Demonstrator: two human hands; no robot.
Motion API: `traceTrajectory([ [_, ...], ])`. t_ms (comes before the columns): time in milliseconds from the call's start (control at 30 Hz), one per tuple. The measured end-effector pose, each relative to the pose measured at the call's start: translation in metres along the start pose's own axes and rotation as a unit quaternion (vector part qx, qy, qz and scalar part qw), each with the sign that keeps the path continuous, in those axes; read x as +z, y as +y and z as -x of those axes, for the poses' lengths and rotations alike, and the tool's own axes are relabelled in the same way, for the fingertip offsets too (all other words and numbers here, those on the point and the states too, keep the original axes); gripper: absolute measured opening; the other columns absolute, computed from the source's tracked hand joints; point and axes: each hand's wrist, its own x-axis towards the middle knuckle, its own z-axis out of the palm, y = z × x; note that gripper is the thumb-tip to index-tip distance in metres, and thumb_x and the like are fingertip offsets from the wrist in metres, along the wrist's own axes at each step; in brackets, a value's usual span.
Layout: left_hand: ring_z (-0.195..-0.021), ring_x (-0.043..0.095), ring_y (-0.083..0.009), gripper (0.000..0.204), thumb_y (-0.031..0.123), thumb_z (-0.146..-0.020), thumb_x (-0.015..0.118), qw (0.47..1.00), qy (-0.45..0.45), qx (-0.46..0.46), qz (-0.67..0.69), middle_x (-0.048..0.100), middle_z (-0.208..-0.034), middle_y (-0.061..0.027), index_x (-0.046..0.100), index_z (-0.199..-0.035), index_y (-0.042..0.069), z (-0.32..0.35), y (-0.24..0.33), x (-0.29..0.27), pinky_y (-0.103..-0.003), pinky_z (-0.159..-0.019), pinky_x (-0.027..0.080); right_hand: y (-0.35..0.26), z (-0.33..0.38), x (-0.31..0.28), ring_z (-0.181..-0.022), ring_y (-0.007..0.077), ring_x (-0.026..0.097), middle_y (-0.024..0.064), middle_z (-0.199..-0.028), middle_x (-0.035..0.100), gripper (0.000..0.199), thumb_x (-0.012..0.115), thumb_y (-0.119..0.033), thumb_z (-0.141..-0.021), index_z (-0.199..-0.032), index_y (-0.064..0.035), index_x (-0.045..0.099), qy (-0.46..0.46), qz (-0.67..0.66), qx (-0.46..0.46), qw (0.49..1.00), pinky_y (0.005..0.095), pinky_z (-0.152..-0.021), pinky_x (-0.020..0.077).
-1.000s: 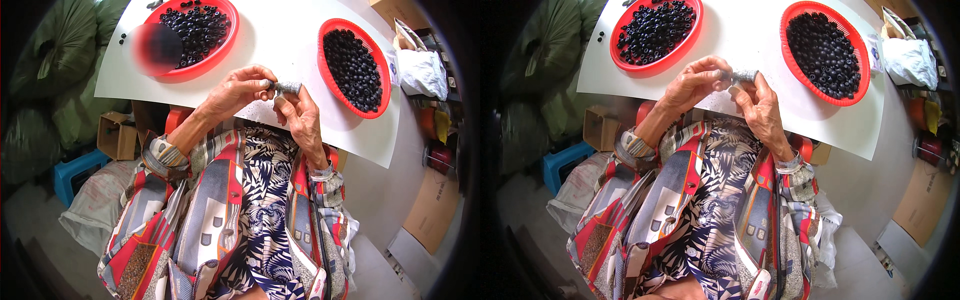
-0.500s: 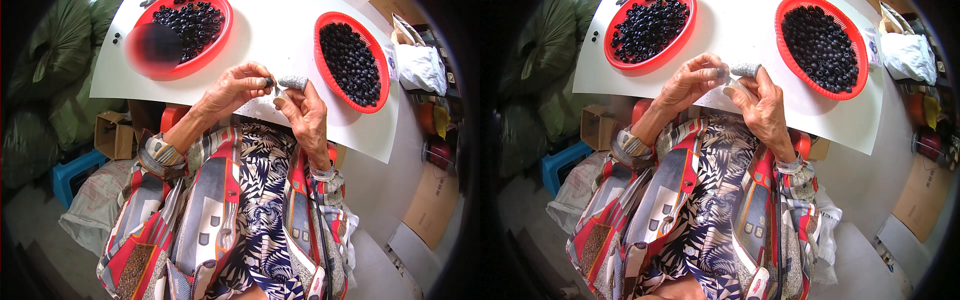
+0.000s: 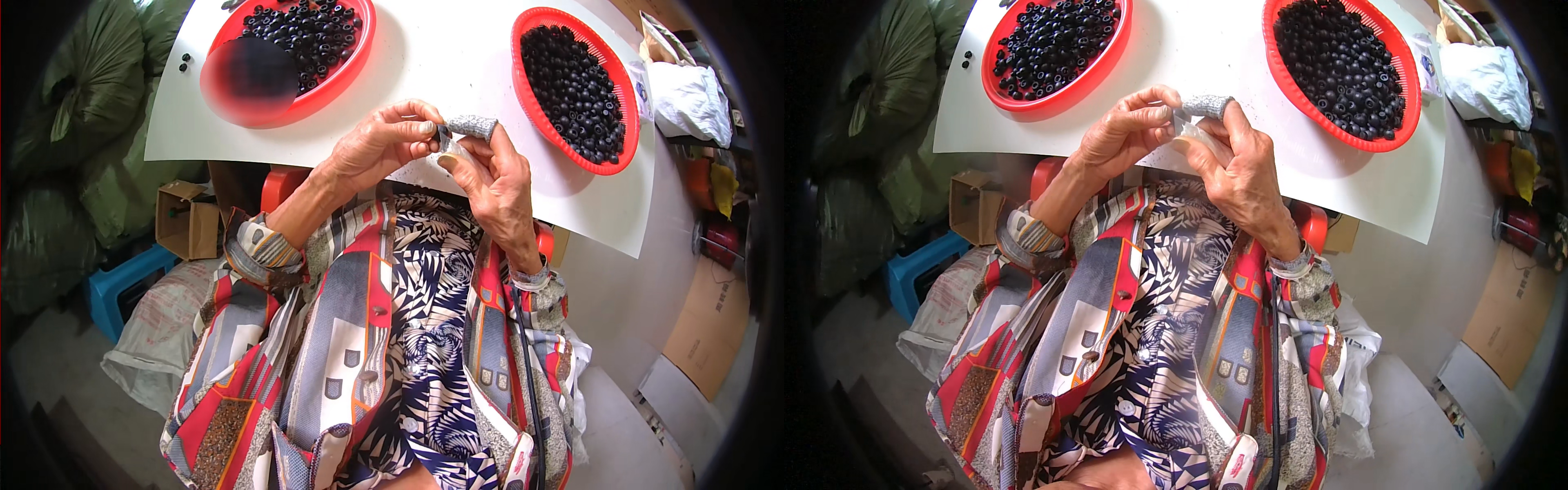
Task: Inspecting and sorting small black plastic or rubber components on a white table.
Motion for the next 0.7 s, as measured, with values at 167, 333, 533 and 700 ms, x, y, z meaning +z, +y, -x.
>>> traceTrajectory([
  [167,-0.082,0.057,-0.0063,0.016,0.003,-0.085,0.061,1.0,-0.007,-0.006,0.009,0.058,-0.095,-0.0024,0.059,-0.101,0.0,0.0,0.0,-0.002,-0.02,-0.076,0.051,0.006,0.0,0.001,-0.068,0.0282,0.066,0.0184,-0.076,0.064,0.027,0.066,-0.01,-0.081,-0.096,0.0035,0.049,-0.001,0.007,-0.02,1.0,0.0328,-0.06,0.0497],
  [333,-0.078,0.058,-0.0067,0.017,0.002,-0.086,0.06,1.0,-0.005,-0.013,0.017,0.058,-0.095,-0.0027,0.057,-0.103,0.0,0.0,0.001,-0.001,-0.02,-0.076,0.051,0.009,0.002,0.0,-0.069,0.0304,0.066,0.0188,-0.076,0.064,0.028,0.066,-0.011,-0.081,-0.096,0.0038,0.049,-0.004,0.011,-0.008,1.0,0.0337,-0.06,0.0498],
  [533,-0.076,0.058,-0.0068,0.017,0.003,-0.085,0.06,1.0,0.005,-0.022,0.007,0.059,-0.093,-0.0024,0.058,-0.101,0.0,0.0,0.001,-0.003,-0.019,-0.072,0.05,0.006,0.0,0.001,-0.071,0.0308,0.066,0.0188,-0.077,0.064,0.028,0.066,-0.012,-0.081,-0.096,0.0036,0.048,-0.005,-0.001,-0.007,1.0,0.0343,-0.06,0.0501],
  [700,-0.073,0.056,-0.0067,0.015,0.003,-0.084,0.061,1.0,0.0,-0.027,-0.004,0.059,-0.09,-0.0018,0.059,-0.099,0.0,0.0,0.002,-0.002,-0.019,-0.07,0.049,0.01,0.001,0.002,-0.07,0.0299,0.066,0.0186,-0.077,0.064,0.026,0.065,-0.01,-0.081,-0.095,0.0036,0.048,-0.006,0.006,-0.008,1.0,0.035,-0.061,0.0502],
])
